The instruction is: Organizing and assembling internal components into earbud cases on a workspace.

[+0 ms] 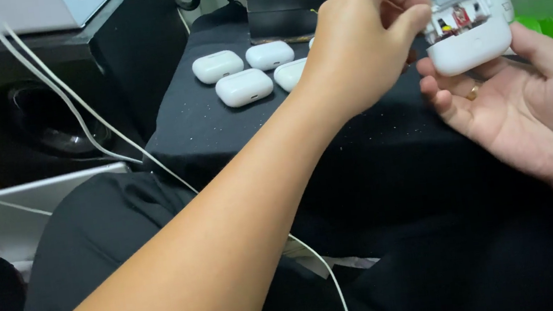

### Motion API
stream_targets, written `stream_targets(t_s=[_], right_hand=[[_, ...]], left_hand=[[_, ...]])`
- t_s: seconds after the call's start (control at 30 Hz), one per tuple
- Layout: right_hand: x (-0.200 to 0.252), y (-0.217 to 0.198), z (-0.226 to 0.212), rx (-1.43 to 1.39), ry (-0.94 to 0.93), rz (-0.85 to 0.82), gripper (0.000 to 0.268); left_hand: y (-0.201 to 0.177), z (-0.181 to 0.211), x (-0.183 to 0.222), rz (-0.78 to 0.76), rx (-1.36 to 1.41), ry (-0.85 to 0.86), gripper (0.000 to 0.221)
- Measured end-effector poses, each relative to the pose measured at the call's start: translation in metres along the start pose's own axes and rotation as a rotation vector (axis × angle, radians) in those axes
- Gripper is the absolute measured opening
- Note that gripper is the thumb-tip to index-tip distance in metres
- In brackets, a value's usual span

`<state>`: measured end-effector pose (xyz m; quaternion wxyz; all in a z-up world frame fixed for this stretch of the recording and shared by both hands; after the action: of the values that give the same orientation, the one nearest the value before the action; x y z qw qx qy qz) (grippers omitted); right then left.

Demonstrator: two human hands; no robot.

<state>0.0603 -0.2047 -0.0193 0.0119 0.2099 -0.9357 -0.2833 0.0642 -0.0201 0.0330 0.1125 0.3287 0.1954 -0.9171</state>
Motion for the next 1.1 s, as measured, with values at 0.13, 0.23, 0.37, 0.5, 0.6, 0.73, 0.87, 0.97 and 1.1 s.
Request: stream_targets(t_s=[0.13, 0.23, 0.37, 0.5, 0.6, 0.73, 0.87, 0.97, 1.1], right_hand=[[-0.002, 0.002, 0.004, -0.023, 0.008, -0.045, 0.05], [0.001, 0.012, 0.003, -0.033, 0.003, -0.022, 0.044], [0.004, 0.016, 0.0, -0.045, -0.019, -0.031, 0.04], [0.003, 0.008, -0.001, -0.026, -0.019, 0.025, 0.037], [0.001, 0.005, -0.002, 0.051, -0.072, 0.061, 0.035], [-0.007, -0.011, -0.001, 0.191, -0.09, 0.161, 0.04], [-0.004, -0.01, 0.001, 0.193, -0.002, 0.07, 0.045], [0.003, -0.005, 0.003, 0.216, 0.068, -0.023, 0.046], [0.005, 0.002, 0.004, 0.259, 0.065, -0.055, 0.044]], left_hand=[[-0.002, 0.005, 0.003, -0.013, -0.01, 0.092, 0.009], [-0.003, 0.012, 0.008, -0.065, 0.003, 0.113, 0.008], [0.0, 0.015, 0.01, -0.129, 0.018, 0.225, 0.012], [-0.001, 0.019, 0.017, -0.156, 0.042, 0.254, 0.018], [-0.001, 0.023, 0.023, -0.212, 0.023, 0.332, 0.006], [0.002, 0.018, 0.024, -0.173, 0.099, 0.262, 0.011], [0.007, 0.013, 0.02, -0.281, 0.372, -0.264, 0.035], [-0.002, 0.018, 0.027, -0.435, 0.335, -0.323, 0.055], [0.001, 0.018, 0.032, -0.528, 0.378, -0.326, 0.047]])
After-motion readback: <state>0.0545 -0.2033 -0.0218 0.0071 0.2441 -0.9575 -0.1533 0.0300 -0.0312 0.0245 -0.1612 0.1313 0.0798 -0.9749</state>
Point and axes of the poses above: each hand's wrist, its own x-axis away from the middle knuckle, its own y-axis out of the palm, z = x × y, the point moved 4 cm from there along -x, towards the middle knuckle, and after that the axes turned 2 degrees about z, right-handed, at the moved point
